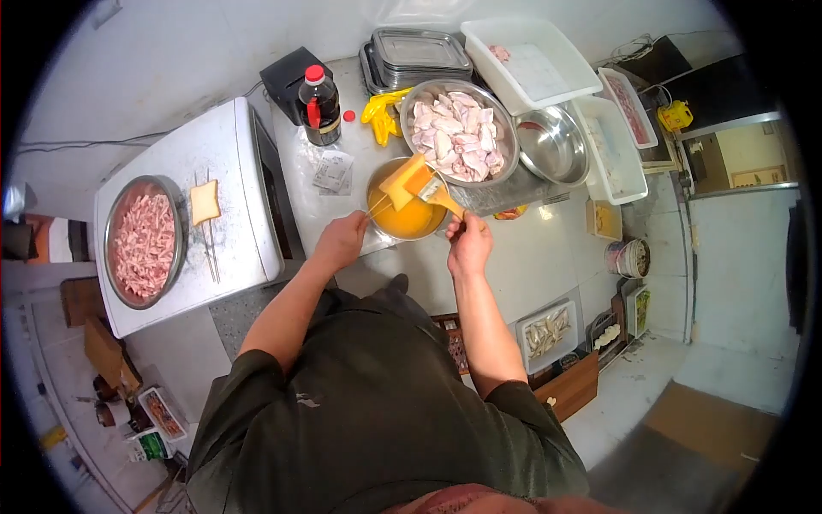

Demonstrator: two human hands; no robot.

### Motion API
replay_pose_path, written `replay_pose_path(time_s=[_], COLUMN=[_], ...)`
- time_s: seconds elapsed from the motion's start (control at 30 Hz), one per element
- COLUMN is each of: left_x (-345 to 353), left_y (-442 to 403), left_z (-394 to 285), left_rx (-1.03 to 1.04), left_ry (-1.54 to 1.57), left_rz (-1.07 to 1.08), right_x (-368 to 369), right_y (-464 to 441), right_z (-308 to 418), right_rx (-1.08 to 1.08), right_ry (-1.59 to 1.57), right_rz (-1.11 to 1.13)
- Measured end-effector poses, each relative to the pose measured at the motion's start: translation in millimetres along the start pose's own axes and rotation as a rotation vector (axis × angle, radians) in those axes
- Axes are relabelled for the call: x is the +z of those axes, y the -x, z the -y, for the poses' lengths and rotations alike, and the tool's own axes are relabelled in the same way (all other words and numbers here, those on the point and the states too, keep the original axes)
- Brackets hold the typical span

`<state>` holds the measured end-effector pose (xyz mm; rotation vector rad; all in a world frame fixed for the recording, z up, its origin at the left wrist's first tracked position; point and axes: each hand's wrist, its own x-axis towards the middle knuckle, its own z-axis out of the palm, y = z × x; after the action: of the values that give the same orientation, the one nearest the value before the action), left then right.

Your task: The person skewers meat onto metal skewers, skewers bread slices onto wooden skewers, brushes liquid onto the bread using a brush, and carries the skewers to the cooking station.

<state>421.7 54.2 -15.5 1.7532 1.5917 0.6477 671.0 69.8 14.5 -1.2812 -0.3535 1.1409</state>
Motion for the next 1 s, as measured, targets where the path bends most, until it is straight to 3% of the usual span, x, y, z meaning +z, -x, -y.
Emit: replay_pose_path(time_s=[0.1,0.33,0.5,0.7,1.0], left_x=[-2.6,0.5,-1.4,-16.5,-17.1], left_y=[-3.9,-4.2,-5.5,1.2,0.9], left_z=[6.4,3.2,11.4,1.8,-5.8], left_rx=[-0.042,-0.015,-0.037,0.005,0.079], left_ry=[-0.033,0.024,-0.04,-0.194,-0.344], left_rz=[0.03,0.063,0.049,-0.084,-0.095], right_x=[-5.1,15.4,-13.5,-23.8,-3.5], right_y=[2.8,9.3,-0.1,11.5,24.5], right_z=[-1.9,17.3,-7.0,23.3,49.1], right_rx=[-0.009,-0.029,0.054,-0.215,-0.754], right_ry=[0.11,-0.041,0.135,0.38,0.802], right_rz=[-0.035,-0.003,-0.029,0.102,0.296])
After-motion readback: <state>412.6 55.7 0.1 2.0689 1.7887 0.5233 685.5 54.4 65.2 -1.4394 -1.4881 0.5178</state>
